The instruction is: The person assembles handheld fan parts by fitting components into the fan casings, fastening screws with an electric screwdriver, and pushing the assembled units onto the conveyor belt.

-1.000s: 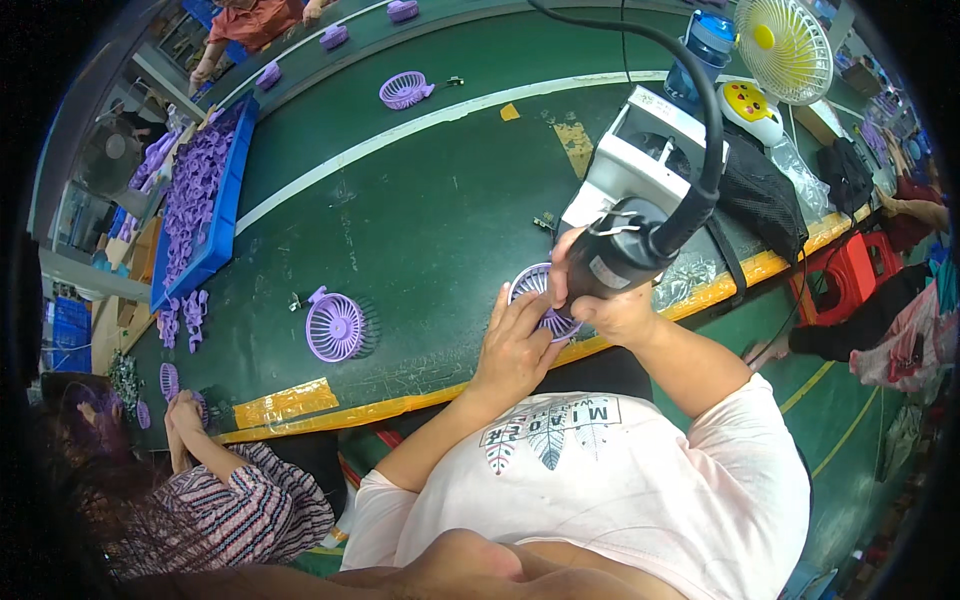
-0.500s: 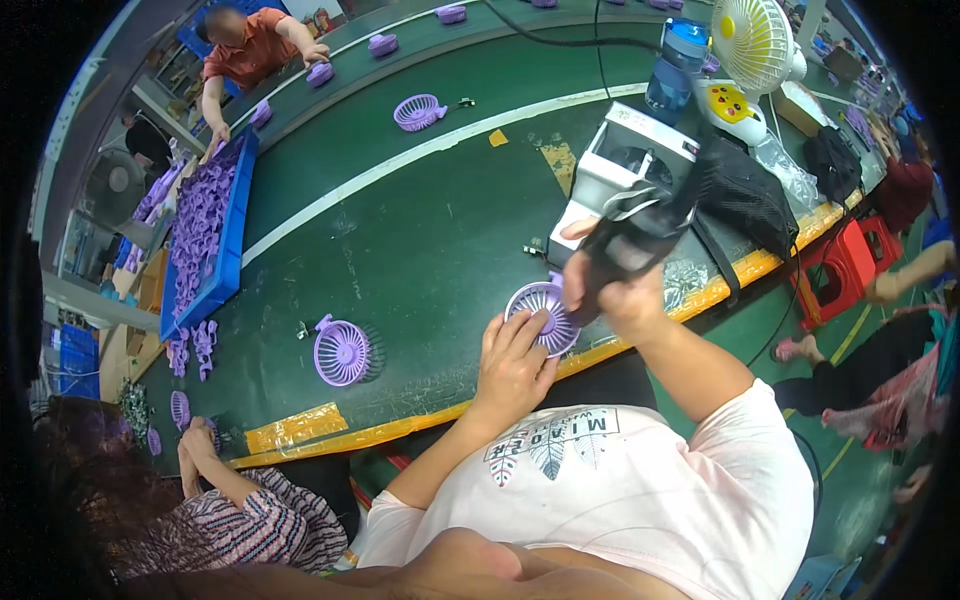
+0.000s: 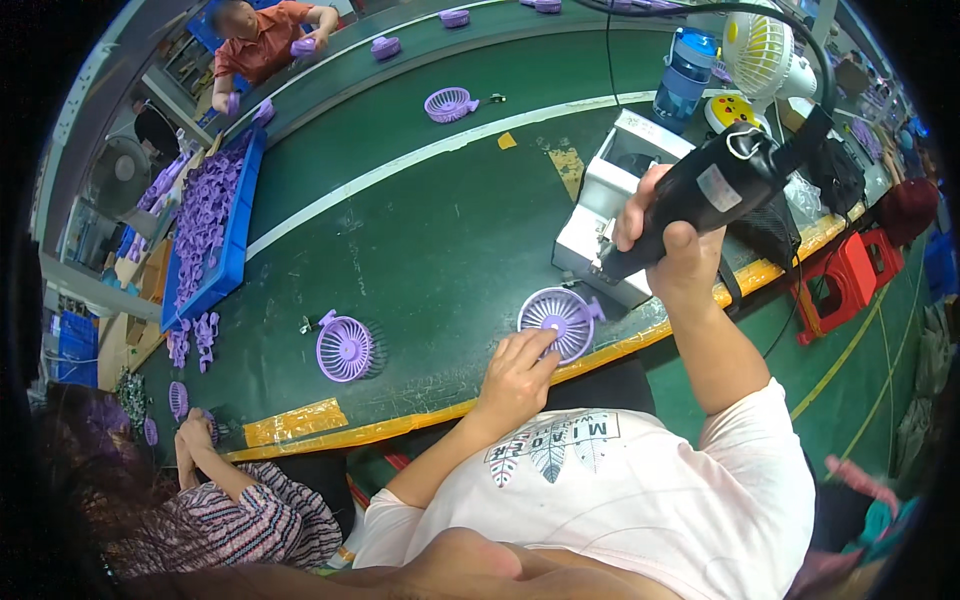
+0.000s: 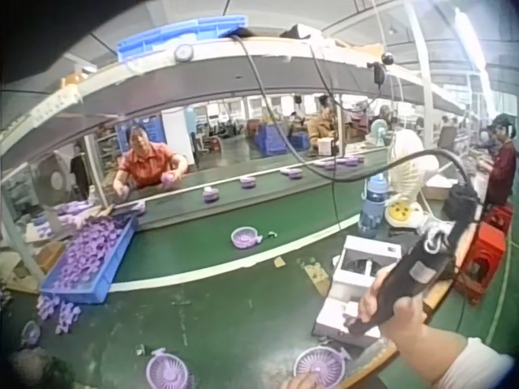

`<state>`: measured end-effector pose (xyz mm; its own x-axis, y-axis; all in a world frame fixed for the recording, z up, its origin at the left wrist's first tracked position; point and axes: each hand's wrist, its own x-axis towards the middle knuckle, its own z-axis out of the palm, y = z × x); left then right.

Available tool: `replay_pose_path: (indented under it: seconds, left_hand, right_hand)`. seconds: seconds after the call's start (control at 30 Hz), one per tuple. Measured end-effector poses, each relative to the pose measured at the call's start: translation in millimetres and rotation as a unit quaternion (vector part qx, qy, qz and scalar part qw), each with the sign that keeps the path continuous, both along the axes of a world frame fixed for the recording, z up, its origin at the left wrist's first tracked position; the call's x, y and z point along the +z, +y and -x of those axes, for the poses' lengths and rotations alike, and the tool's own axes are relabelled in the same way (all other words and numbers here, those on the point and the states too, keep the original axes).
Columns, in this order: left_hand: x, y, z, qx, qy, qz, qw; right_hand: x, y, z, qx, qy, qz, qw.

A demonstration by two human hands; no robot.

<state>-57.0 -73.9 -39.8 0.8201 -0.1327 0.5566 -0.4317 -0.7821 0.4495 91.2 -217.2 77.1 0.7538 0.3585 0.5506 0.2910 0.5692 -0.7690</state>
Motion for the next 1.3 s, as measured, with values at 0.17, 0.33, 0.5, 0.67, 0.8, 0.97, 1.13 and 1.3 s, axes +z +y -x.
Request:
replay_pose_path:
  seconds: [0.17,0.33,0.5,0.67,0.8,0.97,1.13,1.3]
  left_hand:
    - [5.2,-3.2,0.3,-0.030,-0.009,-0.016,0.999]
    - [0.2,-2.2,-1.6,-0.022,-0.023,-0.019,0.999]
    - [2.4,-0.9,-3.3,-0.027,-0.018,0.001,0.999]
    - [4.5,0.3,-3.5,-0.024,-0.024,0.004,0.999]
    - [4.6,5.9,-1.5,-0.042,-0.019,-0.017,0.999]
    - [12.6,26.5,5.6,-0.055,-0.014,-0.060,0.997]
    - [35.4,101.0,-3.8,0.373,-0.044,-0.125,0.918]
    - [26.1,110.1,43.5,0.547,0.074,-0.115,0.826]
  right_hand:
    - [-22.5,9.5,13.0,0.058,0.044,-0.018,0.997]
    - [-38.8,24.8,28.6,0.134,0.073,0.017,0.988]
    - [-44.8,33.5,29.2,0.142,0.075,0.061,0.985]
    - [-45.9,37.5,27.6,0.165,0.076,0.089,0.979]
    - [-45.7,32.5,24.7,0.174,0.069,0.088,0.978]
    - [-29.4,16.5,15.5,0.128,0.091,0.042,0.987]
    - [-11.2,-5.9,5.4,0.016,-0.014,-0.017,1.000]
    - [4.7,-13.7,-3.9,-0.018,-0.064,-0.070,0.995]
